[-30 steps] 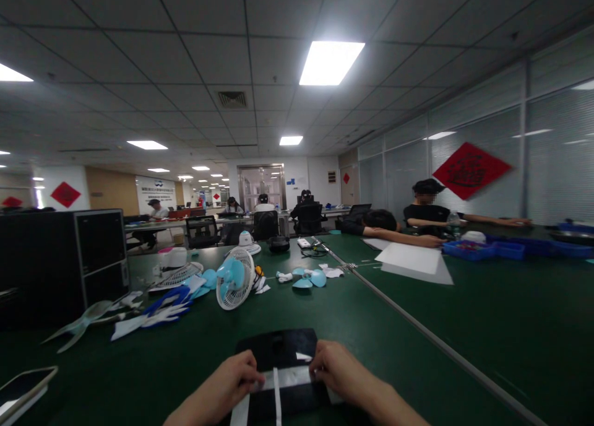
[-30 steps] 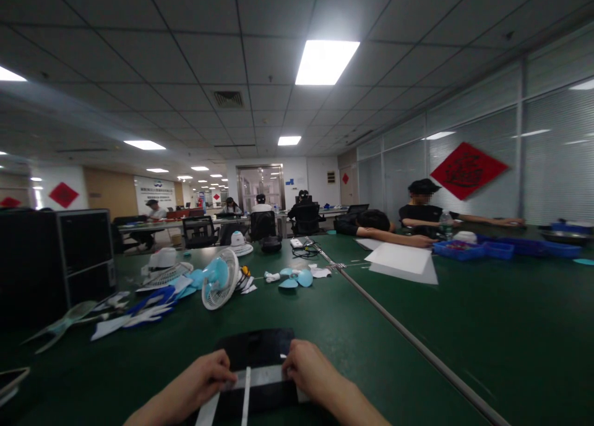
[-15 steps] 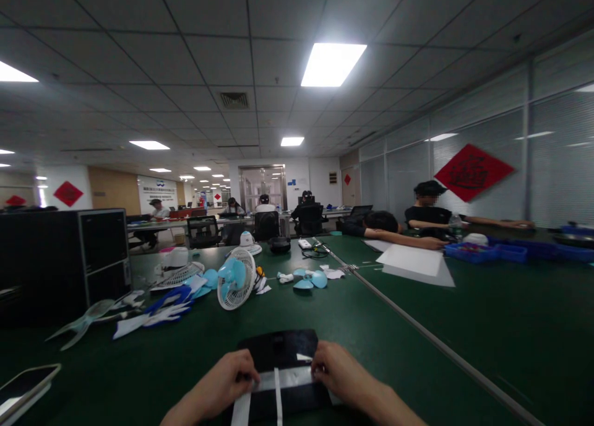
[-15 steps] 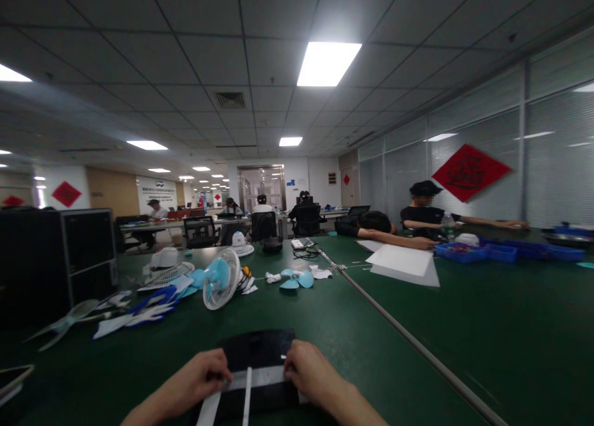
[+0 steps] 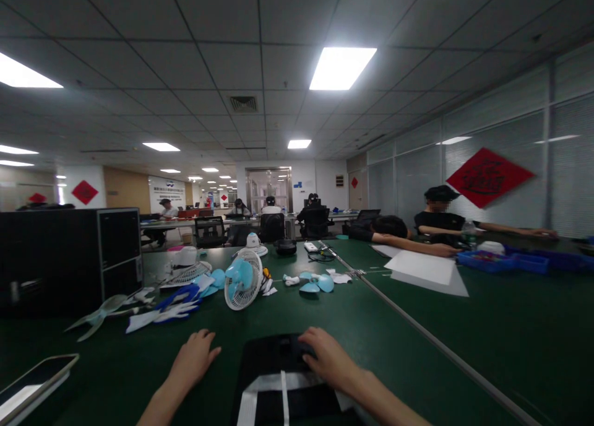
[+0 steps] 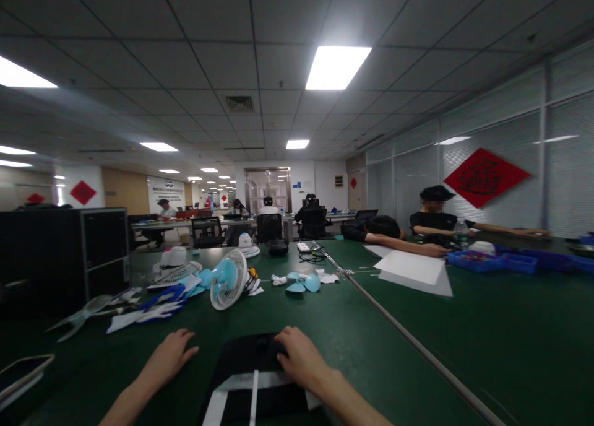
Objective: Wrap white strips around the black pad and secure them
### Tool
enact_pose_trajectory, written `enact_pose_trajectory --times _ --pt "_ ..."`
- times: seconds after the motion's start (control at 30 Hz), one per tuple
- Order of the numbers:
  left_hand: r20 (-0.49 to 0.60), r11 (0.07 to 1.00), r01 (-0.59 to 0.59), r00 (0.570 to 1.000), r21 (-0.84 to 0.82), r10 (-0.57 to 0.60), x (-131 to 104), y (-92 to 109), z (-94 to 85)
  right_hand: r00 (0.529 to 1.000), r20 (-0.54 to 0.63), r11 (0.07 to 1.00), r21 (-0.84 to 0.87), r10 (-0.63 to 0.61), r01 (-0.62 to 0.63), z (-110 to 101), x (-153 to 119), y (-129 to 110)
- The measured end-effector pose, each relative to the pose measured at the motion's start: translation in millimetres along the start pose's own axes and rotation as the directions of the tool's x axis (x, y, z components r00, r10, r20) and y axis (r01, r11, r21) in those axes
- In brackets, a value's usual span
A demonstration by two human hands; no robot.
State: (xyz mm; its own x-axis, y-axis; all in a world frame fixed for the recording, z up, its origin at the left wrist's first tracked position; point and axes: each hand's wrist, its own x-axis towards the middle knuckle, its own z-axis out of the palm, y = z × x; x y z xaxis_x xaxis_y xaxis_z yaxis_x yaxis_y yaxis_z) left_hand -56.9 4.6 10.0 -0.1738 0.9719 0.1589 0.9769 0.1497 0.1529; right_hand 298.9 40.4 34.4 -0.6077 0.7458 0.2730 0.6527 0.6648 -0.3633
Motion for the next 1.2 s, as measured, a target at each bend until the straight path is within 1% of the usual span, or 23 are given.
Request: enact_pose_trajectory --times 0.1,0.2,0.3,0.37,0.47,0.53,0.6,0.67,0.73,0.8,0.83,0.9,1.03,1.13,1.2 --pt "0.047 0.997 0.078 0.996 0.023 -0.079 1.9 -12.1 5.3 0.999 0.031 0.999 -0.015 -0.044 0.044 5.7 19.7 -8.0" --pt "0.092 0.996 0.089 0.992 0.004 -0.089 4.3 -18.4 9.5 0.998 0.049 0.997 -0.056 -0.05 0.053 11.9 36.7 -16.8" --pt "0.101 0.997 0.082 0.991 0.005 -0.082 7.0 -21.3 12.4 0.997 0.071 0.991 -0.126 -0.029 0.037 17.3 48.4 -22.8" --pt "0.1 0.997 0.078 0.992 0.012 -0.078 8.0 -21.8 13.1 0.998 0.069 0.988 -0.154 -0.012 0.023 19.5 52.9 -24.2" --pt "0.105 0.997 0.081 0.991 0.014 -0.082 7.1 -20.8 11.8 0.997 0.071 0.988 -0.152 -0.01 0.02 17.9 54.3 -22.7" --pt "0.114 0.996 0.084 0.99 0.01 -0.085 5.7 -19.3 9.8 0.997 0.077 0.989 -0.146 -0.016 0.027 12.2 52.1 -19.2" --pt "0.126 0.997 0.083 0.989 0.0 -0.083 4.4 -17.8 7.7 0.998 0.06 0.99 -0.142 -0.017 0.025 2.4 47.6 -12.2" --pt "0.136 0.997 0.083 0.987 -0.01 -0.081 3.6 -16.8 6.0 1.0 0.011 0.991 -0.137 -0.003 0.004 -11.3 41.0 0.2" --pt "0.132 0.996 0.087 0.988 -0.012 -0.085 3.4 -16.5 4.8 0.997 -0.063 0.99 -0.132 0.045 -0.053 -28.0 31.8 19.5" --pt "0.143 0.996 0.091 0.986 -0.02 -0.087 3.3 -17.0 4.2 0.981 -0.145 0.978 -0.139 0.133 -0.153 -46.8 19.2 45.1" --pt "0.151 0.996 0.09 0.985 -0.028 -0.084 3.3 -17.5 4.0 0.967 -0.168 0.966 -0.146 0.19 -0.215 -56.6 11.4 59.7" --pt "0.17 0.995 0.081 0.983 -0.049 -0.072 3.2 -18.8 4.0 0.919 -0.243 0.923 -0.158 0.309 -0.352 -75.9 -7.1 90.1" --pt "0.176 0.996 0.07 0.983 -0.048 -0.06 4.7 -22.3 6.9 0.798 -0.29 0.789 -0.178 0.528 -0.588 -107.9 -51.4 145.1" --pt "0.159 0.998 0.063 0.986 -0.029 -0.057 8.8 -26.7 12.9 0.71 -0.308 0.698 -0.168 0.633 -0.696 -122.3 -82.2 172.8" --pt "0.152 0.998 0.057 0.987 -0.024 -0.053 12.3 -30.4 18.1 0.673 -0.311 0.662 -0.157 0.671 -0.733 -127.5 -98.3 183.1"
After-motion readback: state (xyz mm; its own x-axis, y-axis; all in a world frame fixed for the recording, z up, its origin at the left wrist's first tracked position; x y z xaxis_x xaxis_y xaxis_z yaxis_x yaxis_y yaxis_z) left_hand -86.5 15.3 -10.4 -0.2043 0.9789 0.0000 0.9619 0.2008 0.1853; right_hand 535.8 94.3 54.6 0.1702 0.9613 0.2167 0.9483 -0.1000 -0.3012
